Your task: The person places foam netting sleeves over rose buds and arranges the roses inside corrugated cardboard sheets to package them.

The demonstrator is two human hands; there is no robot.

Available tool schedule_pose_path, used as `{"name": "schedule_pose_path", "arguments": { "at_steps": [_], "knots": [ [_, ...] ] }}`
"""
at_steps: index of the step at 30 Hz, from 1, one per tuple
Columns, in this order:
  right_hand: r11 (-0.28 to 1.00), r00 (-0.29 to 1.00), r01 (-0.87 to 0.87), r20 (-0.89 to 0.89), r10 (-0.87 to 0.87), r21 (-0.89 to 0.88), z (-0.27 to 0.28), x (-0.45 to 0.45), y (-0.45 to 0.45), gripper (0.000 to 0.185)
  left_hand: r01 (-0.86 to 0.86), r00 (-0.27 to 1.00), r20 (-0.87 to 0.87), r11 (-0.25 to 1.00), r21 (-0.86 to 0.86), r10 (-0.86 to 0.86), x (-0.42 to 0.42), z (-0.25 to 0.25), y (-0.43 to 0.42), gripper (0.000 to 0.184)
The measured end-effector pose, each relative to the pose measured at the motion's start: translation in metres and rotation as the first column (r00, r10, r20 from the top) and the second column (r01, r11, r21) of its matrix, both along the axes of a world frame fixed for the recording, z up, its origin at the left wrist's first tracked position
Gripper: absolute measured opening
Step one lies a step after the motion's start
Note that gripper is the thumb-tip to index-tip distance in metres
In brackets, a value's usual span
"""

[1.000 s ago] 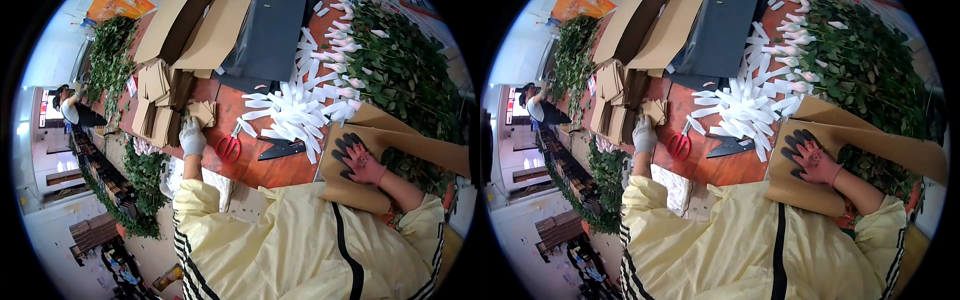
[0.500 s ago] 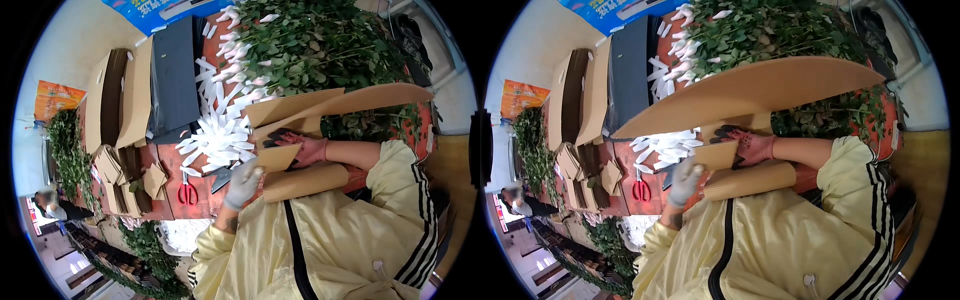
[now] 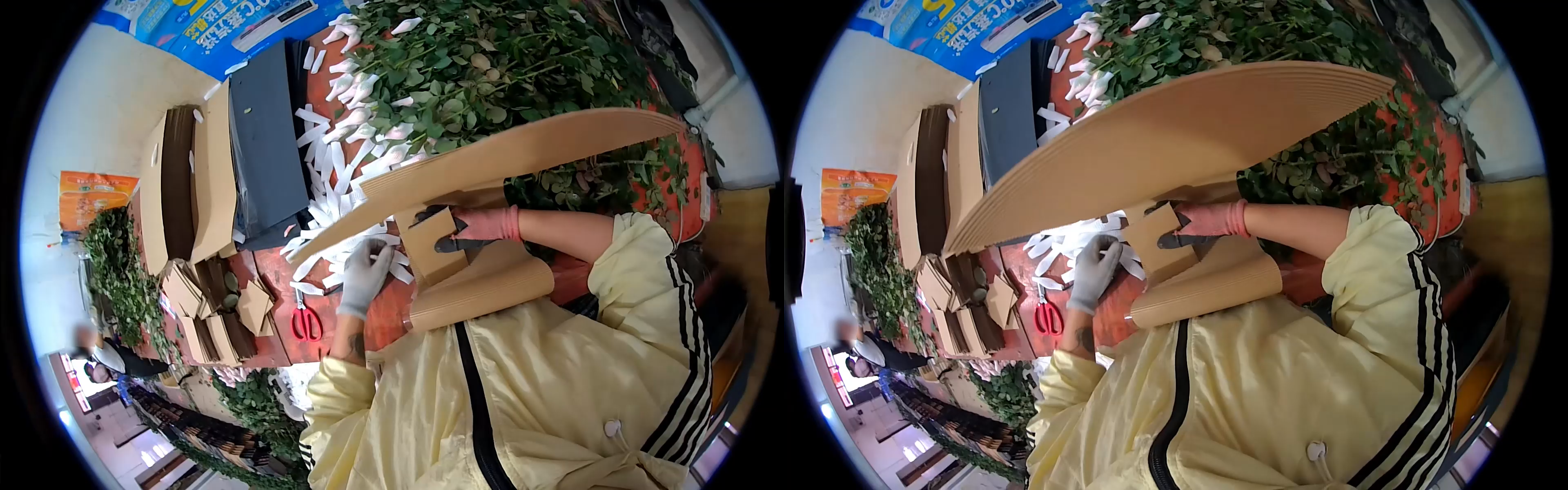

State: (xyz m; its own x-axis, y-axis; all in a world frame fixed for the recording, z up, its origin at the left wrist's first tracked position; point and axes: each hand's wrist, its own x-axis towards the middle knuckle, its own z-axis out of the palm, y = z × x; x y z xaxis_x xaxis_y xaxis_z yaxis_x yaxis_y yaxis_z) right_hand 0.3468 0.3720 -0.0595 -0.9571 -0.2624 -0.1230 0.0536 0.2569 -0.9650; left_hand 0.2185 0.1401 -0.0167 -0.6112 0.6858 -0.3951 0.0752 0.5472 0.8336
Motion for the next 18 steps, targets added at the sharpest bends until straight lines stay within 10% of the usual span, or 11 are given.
{"name": "schedule_pose_path", "arguments": {
  "at_steps": [4, 6, 7, 9, 18],
  "knots": [
    [1.000, 0.997, 0.015, 0.077, -0.015, 0.009, 0.032, -0.005, 0.001, 0.047, 0.096, 0.901, -0.400, 0.977, -0.193, -0.167, 0.008, -0.032, 0.026, 0.038],
    [0.980, 0.995, 0.085, -0.073, -0.073, 0.178, 0.033, -0.004, 0.010, 0.045, 0.120, 0.934, -0.306, 0.967, -0.223, -0.186, 0.001, -0.047, 0.024, 0.038],
    [0.991, 0.949, 0.133, 0.286, -0.130, 0.011, 0.035, -0.001, 0.015, 0.044, 0.137, 0.958, -0.215, 0.960, -0.246, -0.191, 0.002, -0.043, 0.028, 0.039],
    [0.940, 0.849, 0.340, 0.429, -0.309, 0.003, 0.044, 0.013, 0.017, 0.038, 0.092, 0.972, -0.194, 0.971, -0.222, -0.136, 0.006, -0.034, 0.030, 0.042],
    [0.797, 0.878, 0.416, 0.422, -0.226, -0.439, 0.041, 0.019, 0.004, 0.041, 0.104, 0.992, -0.057, 0.978, -0.180, -0.116, 0.002, -0.043, 0.028, 0.038]
  ]
}}
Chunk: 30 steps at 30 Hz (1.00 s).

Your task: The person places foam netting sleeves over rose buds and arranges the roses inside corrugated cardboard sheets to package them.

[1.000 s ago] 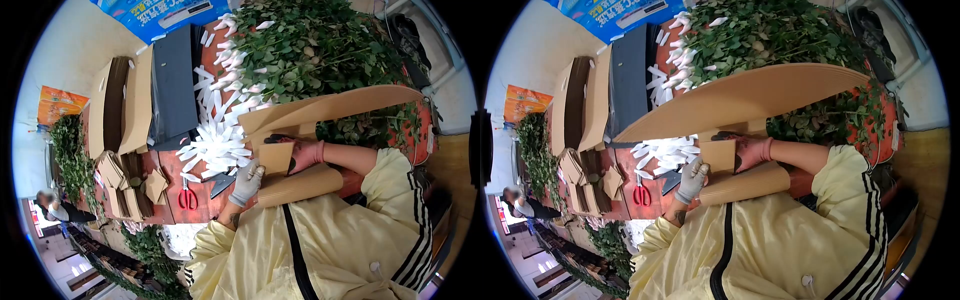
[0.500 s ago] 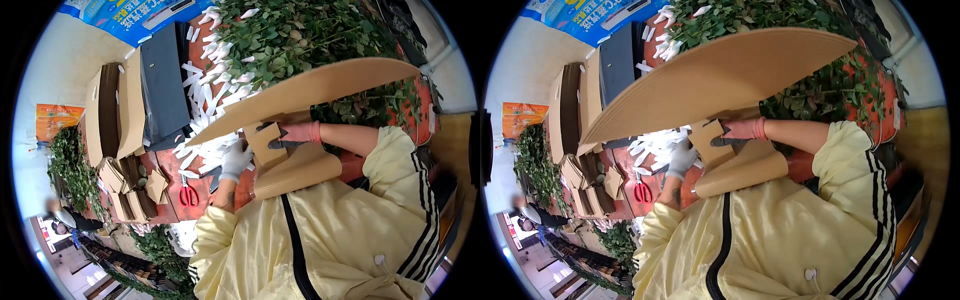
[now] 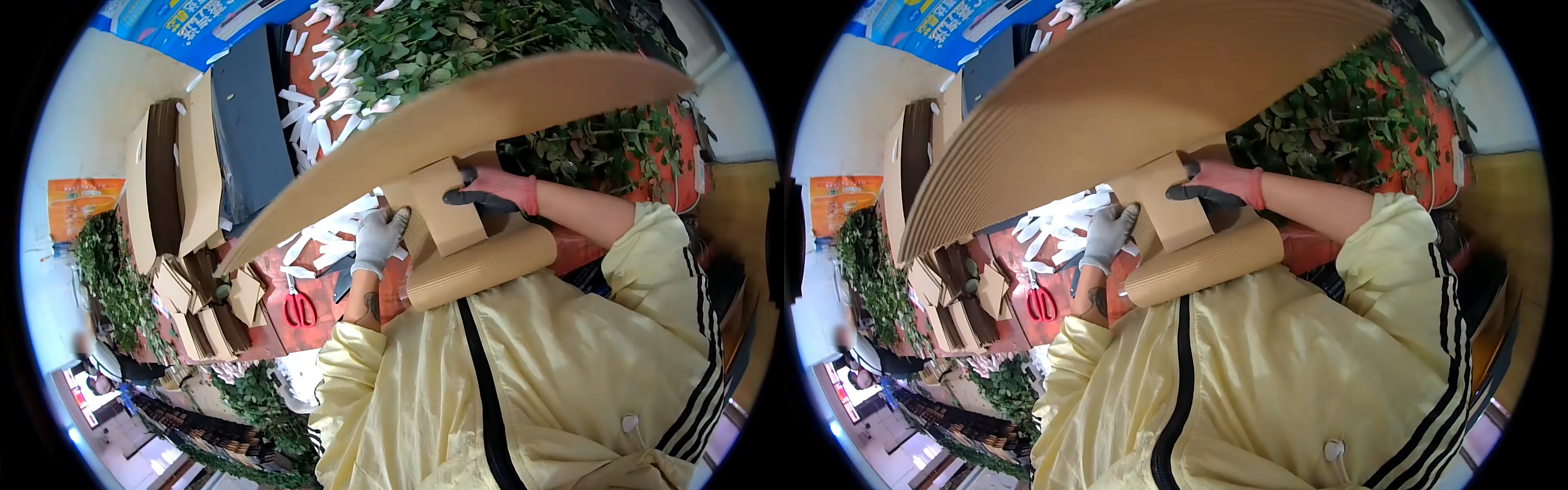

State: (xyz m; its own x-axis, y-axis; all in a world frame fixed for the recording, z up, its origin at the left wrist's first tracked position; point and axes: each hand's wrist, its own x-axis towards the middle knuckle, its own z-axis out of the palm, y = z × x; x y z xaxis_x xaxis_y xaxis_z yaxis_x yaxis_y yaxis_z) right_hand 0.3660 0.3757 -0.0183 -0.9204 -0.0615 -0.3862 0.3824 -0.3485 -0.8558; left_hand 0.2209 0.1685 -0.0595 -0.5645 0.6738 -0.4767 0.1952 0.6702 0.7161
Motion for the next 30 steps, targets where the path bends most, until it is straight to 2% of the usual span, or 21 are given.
{"name": "schedule_pose_path", "arguments": {
  "at_steps": [1, 2, 3, 4, 5, 7, 8, 11, 12, 14, 17, 19, 20, 21, 23, 24, 26, 27, 28, 29, 30],
  "knots": [
    [1.000, 1.000, 0.008, 0.001, -0.008, 0.003, -0.001, -0.006, 0.003, 0.041, 0.008, 1.000, 0.001, 1.000, 0.003, -0.008, 0.000, -0.002, 0.001, 0.038],
    [0.953, 0.983, -0.120, 0.165, 0.076, 0.278, -0.002, -0.011, 0.005, 0.039, -0.002, 1.000, -0.013, 1.000, 0.030, 0.003, -0.001, -0.004, -0.001, 0.039],
    [0.818, 0.933, -0.279, 0.343, 0.108, 0.502, -0.004, -0.015, 0.005, 0.039, -0.013, 1.000, -0.026, 0.998, 0.055, 0.014, -0.002, -0.006, -0.003, 0.040],
    [0.303, 0.974, -0.221, 0.223, 0.029, 0.927, -0.005, -0.014, -0.008, 0.037, 0.003, 1.000, 0.023, 1.000, 0.008, -0.003, -0.005, -0.009, -0.003, 0.038],
    [0.300, 0.974, -0.221, 0.223, 0.027, 0.928, -0.003, -0.015, -0.006, 0.037, 0.004, 1.000, 0.024, 1.000, 0.012, -0.004, -0.006, -0.013, -0.003, 0.038],
    [0.592, 0.915, -0.358, 0.399, 0.066, 0.723, 0.011, -0.017, -0.001, 0.030, -0.008, 1.000, 0.014, 0.999, 0.040, 0.007, -0.006, -0.018, -0.006, 0.038],
    [0.703, 0.905, -0.363, 0.412, 0.109, 0.611, 0.021, -0.018, -0.002, 0.030, -0.008, 1.000, 0.015, 0.999, 0.045, 0.007, -0.006, -0.018, -0.005, 0.038],
    [0.790, 0.905, -0.366, 0.387, 0.179, 0.492, 0.000, -0.026, -0.004, 0.024, -0.038, 0.996, 0.088, 0.998, 0.057, 0.033, -0.002, -0.010, -0.003, 0.038],
    [0.787, 0.903, -0.371, 0.389, 0.183, 0.492, -0.004, -0.026, -0.004, 0.024, -0.051, 0.992, 0.121, 0.998, 0.045, 0.046, -0.002, -0.004, -0.003, 0.035],
    [0.640, 0.906, -0.395, 0.394, 0.153, 0.659, 0.004, -0.027, -0.010, 0.025, -0.072, 0.986, 0.153, 0.997, 0.032, 0.066, -0.002, 0.002, -0.002, 0.032],
    [0.633, 0.853, -0.464, 0.505, 0.132, 0.619, 0.026, -0.031, -0.014, 0.025, -0.061, 0.988, 0.141, 0.998, 0.028, 0.056, -0.002, 0.003, -0.002, 0.033],
    [0.584, 0.853, -0.487, 0.496, 0.160, 0.650, 0.019, -0.032, -0.015, 0.025, -0.012, 1.000, -0.019, 1.000, 0.027, 0.012, 0.000, 0.002, -0.003, 0.038],
    [0.534, 0.853, -0.505, 0.488, 0.185, 0.678, 0.017, -0.033, -0.014, 0.025, -0.012, 1.000, -0.021, 0.999, 0.030, 0.013, -0.001, -0.002, -0.005, 0.038],
    [0.530, 0.856, -0.500, 0.484, 0.182, 0.685, 0.017, -0.032, -0.010, 0.025, 0.009, 0.999, -0.042, 1.000, 0.028, -0.008, -0.002, -0.007, -0.005, 0.038],
    [0.725, 0.856, -0.440, 0.490, 0.162, 0.530, 0.019, -0.029, -0.007, 0.024, 0.032, 0.998, -0.063, 0.999, 0.024, -0.030, -0.004, -0.001, -0.002, 0.039],
    [0.724, 0.855, -0.443, 0.491, 0.165, 0.529, 0.019, -0.030, -0.007, 0.024, 0.029, 0.999, -0.041, 1.000, -0.008, -0.029, -0.004, 0.003, -0.002, 0.038],
    [0.611, 0.838, -0.510, 0.509, 0.196, 0.605, 0.016, -0.030, -0.009, 0.028, 0.027, 0.999, -0.018, 0.999, -0.045, -0.028, 0.001, 0.013, -0.006, 0.038],
    [0.613, 0.841, -0.506, 0.504, 0.195, 0.607, 0.005, -0.029, -0.010, 0.028, 0.123, 0.941, -0.306, 0.988, -0.092, -0.146, 0.004, 0.018, -0.013, 0.036],
    [0.444, 0.872, -0.488, 0.440, 0.214, 0.751, -0.013, -0.029, -0.009, 0.032, 0.198, 0.784, -0.567, 0.967, -0.159, -0.254, 0.002, 0.023, -0.013, 0.035],
    [0.298, 0.906, -0.409, 0.343, 0.249, 0.862, -0.019, -0.027, -0.007, 0.036, 0.197, 0.778, -0.577, 0.969, -0.151, -0.248, 0.003, 0.043, -0.003, 0.035],
    [0.134, 0.926, -0.299, 0.254, 0.279, 0.945, -0.026, -0.025, -0.006, 0.040, 0.323, 0.772, -0.519, 0.930, -0.174, -0.365, 0.013, 0.072, 0.005, 0.036]
  ]
}}
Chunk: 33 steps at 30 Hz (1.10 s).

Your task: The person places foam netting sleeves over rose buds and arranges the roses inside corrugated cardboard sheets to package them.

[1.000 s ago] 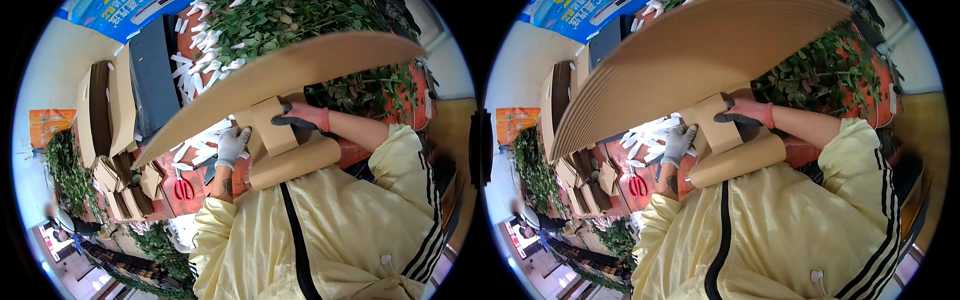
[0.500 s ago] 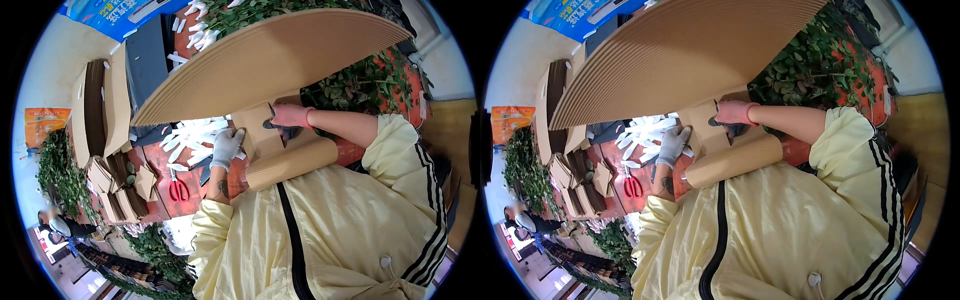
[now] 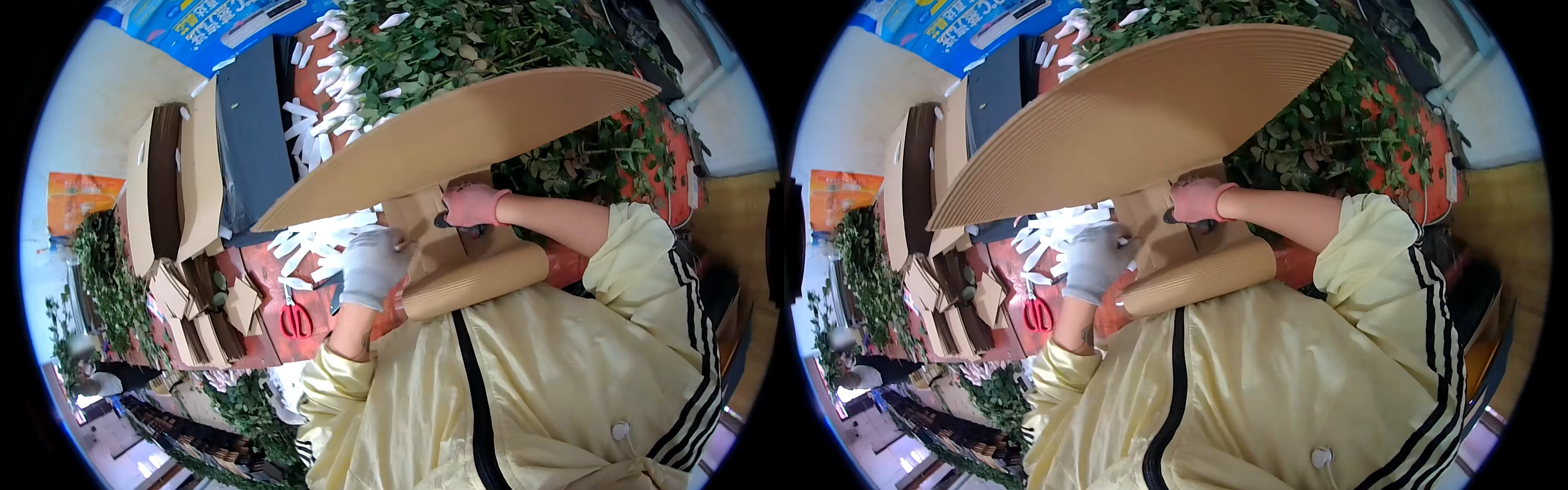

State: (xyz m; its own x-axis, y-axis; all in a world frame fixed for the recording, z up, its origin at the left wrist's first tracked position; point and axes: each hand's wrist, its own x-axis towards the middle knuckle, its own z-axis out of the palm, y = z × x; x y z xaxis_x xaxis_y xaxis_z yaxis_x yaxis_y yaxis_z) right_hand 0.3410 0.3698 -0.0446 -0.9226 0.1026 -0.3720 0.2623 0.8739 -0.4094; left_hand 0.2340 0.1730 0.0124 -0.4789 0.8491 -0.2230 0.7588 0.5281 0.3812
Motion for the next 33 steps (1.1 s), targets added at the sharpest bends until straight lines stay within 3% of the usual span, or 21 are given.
{"name": "schedule_pose_path", "arguments": {
  "at_steps": [2, 4, 5, 7, 9, 10, 11, 12, 13, 16, 18, 19, 20, 21, 23, 25, 27, 28, 29, 31, 33],
  "knots": [
    [0.999, 0.995, 0.029, 0.097, -0.026, -0.029, 0.019, -0.002, -0.004, 0.040, 0.094, 0.994, 0.052, 0.995, -0.025, -0.093, 0.016, 0.015, 0.008, 0.038],
    [0.988, 0.942, 0.135, 0.321, -0.102, -0.081, 0.039, -0.007, -0.007, 0.040, 0.444, 0.867, -0.133, 0.866, -0.231, -0.480, 0.019, 0.011, 0.017, 0.042],
    [0.991, 0.927, 0.119, 0.365, -0.090, -0.058, 0.060, -0.007, -0.008, 0.042, 0.432, 0.871, -0.147, 0.874, -0.222, -0.468, 0.018, 0.011, 0.019, 0.042],
    [0.934, 0.973, -0.222, 0.125, 0.194, 0.280, 0.055, 0.012, -0.013, 0.045, 0.447, 0.854, -0.164, 0.857, -0.257, -0.494, 0.020, 0.007, 0.019, 0.045],
    [0.944, 0.961, -0.262, -0.032, 0.274, 0.199, 0.122, 0.030, -0.035, 0.047, 0.429, 0.848, -0.223, 0.870, -0.243, -0.480, 0.019, -0.018, 0.018, 0.050],
    [0.938, 0.956, -0.280, -0.032, 0.293, 0.205, 0.143, 0.028, -0.032, 0.047, 0.410, 0.863, -0.269, 0.904, -0.123, -0.428, 0.019, -0.040, 0.013, 0.052],
    [0.867, 0.872, -0.377, -0.190, 0.450, 0.325, 0.159, 0.026, -0.029, 0.047, 0.401, 0.872, -0.304, 0.916, -0.006, -0.384, 0.020, -0.049, 0.011, 0.053],
    [0.784, 0.743, -0.426, -0.319, 0.588, 0.452, 0.166, 0.024, -0.026, 0.048, 0.444, 0.886, -0.103, 0.892, -0.092, -0.452, 0.014, -0.058, 0.014, 0.057],
    [0.773, 0.789, -0.332, -0.291, 0.541, 0.540, 0.149, 0.013, -0.023, 0.057, 0.456, 0.880, -0.102, 0.885, -0.094, -0.464, 0.016, -0.047, 0.013, 0.057],
    [0.662, 0.785, -0.109, -0.344, 0.515, 0.741, 0.108, -0.021, -0.011, 0.049, 0.408, 0.907, -0.041, 0.899, -0.159, -0.419, 0.018, -0.008, 0.018, 0.063],
    [0.964, 0.962, -0.262, 0.095, 0.258, 0.042, 0.121, -0.060, 0.000, 0.050, 0.417, 0.901, -0.054, 0.895, -0.159, -0.430, 0.013, -0.003, 0.020, 0.061],
    [0.967, 0.966, -0.250, 0.085, 0.245, 0.050, 0.125, -0.076, 0.008, 0.050, 0.438, 0.892, -0.039, 0.883, -0.167, -0.450, 0.015, -0.001, 0.018, 0.060],
    [0.953, 0.935, -0.064, 0.316, 0.160, -0.295, 0.124, -0.091, 0.018, 0.059, 0.430, 0.895, -0.062, 0.892, -0.135, -0.441, 0.014, -0.004, 0.016, 0.062],
    [0.815, 0.837, 0.194, 0.526, 0.153, -0.547, 0.121, -0.099, 0.028, 0.067, 0.450, 0.882, -0.087, 0.883, -0.132, -0.463, 0.012, -0.003, 0.018, 0.062],
    [0.886, 0.998, -0.048, -0.048, 0.029, -0.461, 0.086, -0.094, 0.024, 0.066, 0.462, 0.886, 0.012, 0.881, -0.104, -0.463, 0.007, 0.001, 0.021, 0.069],
    [0.968, 0.995, -0.053, 0.065, 0.071, -0.243, 0.103, -0.099, 0.020, 0.062, 0.474, 0.880, 0.030, 0.875, -0.093, -0.474, 0.007, 0.001, 0.029, 0.070],
    [0.996, 0.987, -0.085, 0.142, 0.080, 0.027, 0.119, -0.091, 0.011, 0.058, 0.412, 0.911, 0.110, 0.858, -0.308, -0.398, 0.007, 0.008, 0.047, 0.071],
    [0.949, 0.972, -0.040, -0.208, 0.109, 0.313, 0.083, -0.089, 0.014, 0.051, 0.431, 0.894, 0.079, 0.794, -0.430, -0.442, 0.011, 0.019, 0.055, 0.072],
    [0.950, 0.975, -0.043, -0.196, 0.108, 0.310, 0.111, -0.069, 0.004, 0.051, 0.436, 0.892, 0.091, 0.792, -0.427, -0.442, 0.013, 0.015, 0.057, 0.072],
    [0.953, 0.844, -0.247, -0.445, 0.300, 0.174, 0.172, -0.018, -0.017, 0.047, 0.480, 0.802, -0.184, 0.797, -0.366, -0.568, 0.015, 0.003, 0.055, 0.059],
    [0.841, 0.844, -0.487, -0.120, 0.523, 0.235, 0.189, 0.035, -0.038, 0.040, 0.458, 0.826, -0.129, 0.786, -0.416, -0.549, 0.017, 0.011, 0.058, 0.054]
  ]
}}
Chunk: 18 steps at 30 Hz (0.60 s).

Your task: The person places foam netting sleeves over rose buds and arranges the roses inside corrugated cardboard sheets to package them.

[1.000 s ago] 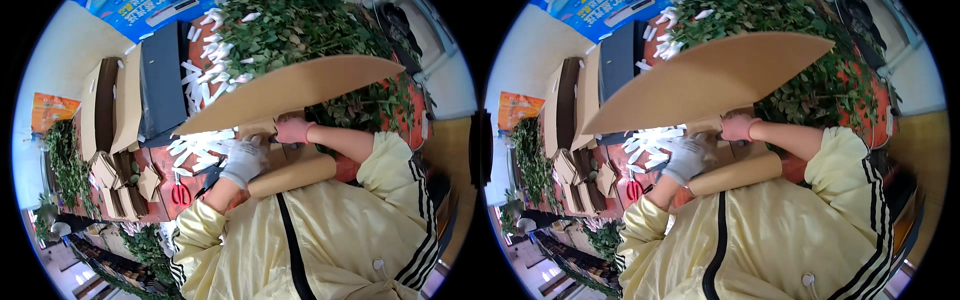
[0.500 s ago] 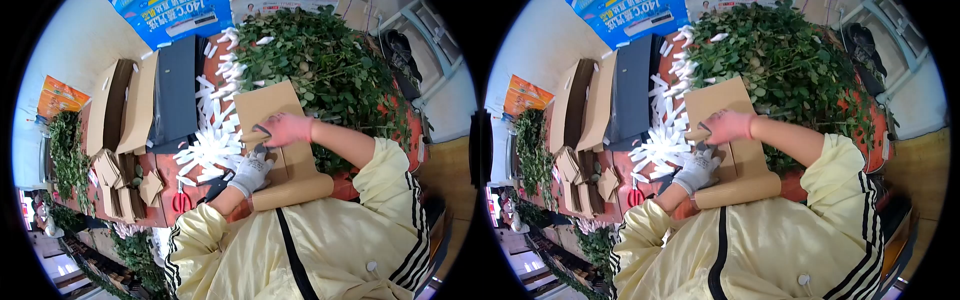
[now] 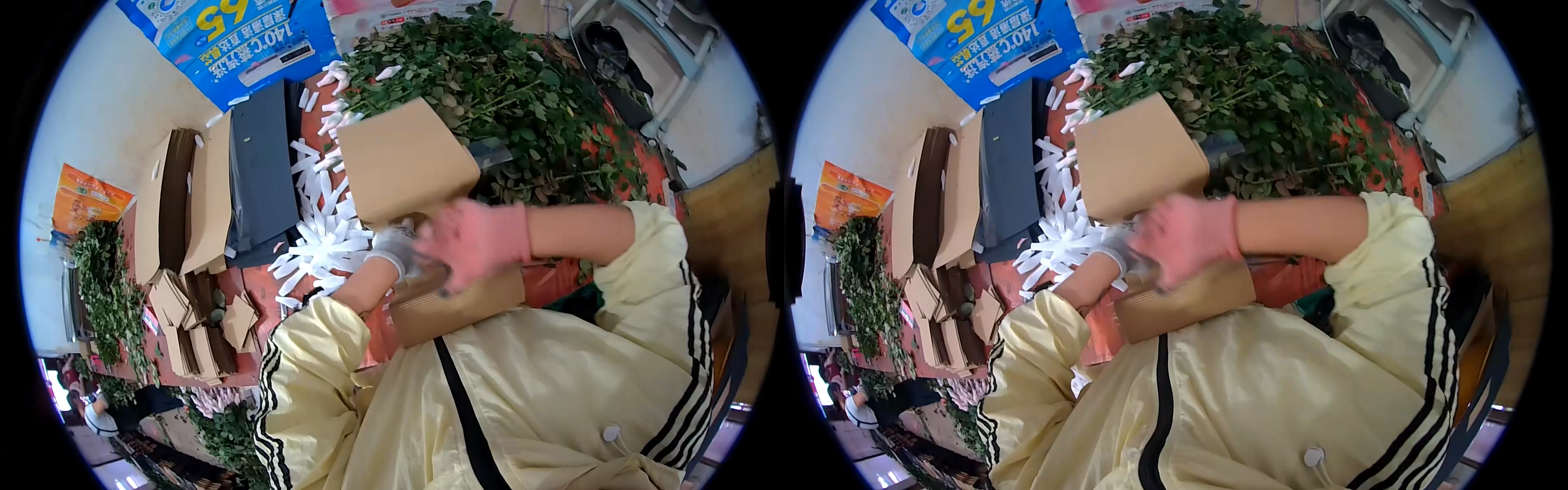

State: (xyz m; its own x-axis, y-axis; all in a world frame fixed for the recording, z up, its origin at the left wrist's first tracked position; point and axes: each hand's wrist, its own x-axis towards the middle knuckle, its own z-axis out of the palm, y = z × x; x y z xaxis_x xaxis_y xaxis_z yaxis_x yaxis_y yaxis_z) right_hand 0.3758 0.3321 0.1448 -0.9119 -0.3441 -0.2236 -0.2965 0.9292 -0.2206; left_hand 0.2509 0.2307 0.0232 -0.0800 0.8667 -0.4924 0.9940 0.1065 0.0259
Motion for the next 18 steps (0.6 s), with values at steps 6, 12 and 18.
{"name": "schedule_pose_path", "arguments": {
  "at_steps": [6, 12, 18],
  "knots": [
    [0.993, 0.881, -0.044, -0.464, 0.089, 0.108, -0.105, 0.063, -0.009, 0.007, -0.044, 0.998, -0.046, 0.983, -0.179, 0.037, 0.009, 0.013, 0.018, 0.047],
    [0.967, 0.970, -0.159, 0.213, 0.116, 0.201, -0.047, 0.039, -0.007, 0.021, -0.021, 0.983, -0.184, 1.000, -0.008, 0.019, 0.023, 0.007, 0.015, 0.040],
    [0.882, 0.925, 0.256, -0.163, -0.342, -0.396, -0.032, -0.086, 0.065, 0.046, -0.155, 0.987, -0.030, 0.988, 0.025, 0.156, 0.016, 0.003, 0.021, 0.037]
  ]
}}
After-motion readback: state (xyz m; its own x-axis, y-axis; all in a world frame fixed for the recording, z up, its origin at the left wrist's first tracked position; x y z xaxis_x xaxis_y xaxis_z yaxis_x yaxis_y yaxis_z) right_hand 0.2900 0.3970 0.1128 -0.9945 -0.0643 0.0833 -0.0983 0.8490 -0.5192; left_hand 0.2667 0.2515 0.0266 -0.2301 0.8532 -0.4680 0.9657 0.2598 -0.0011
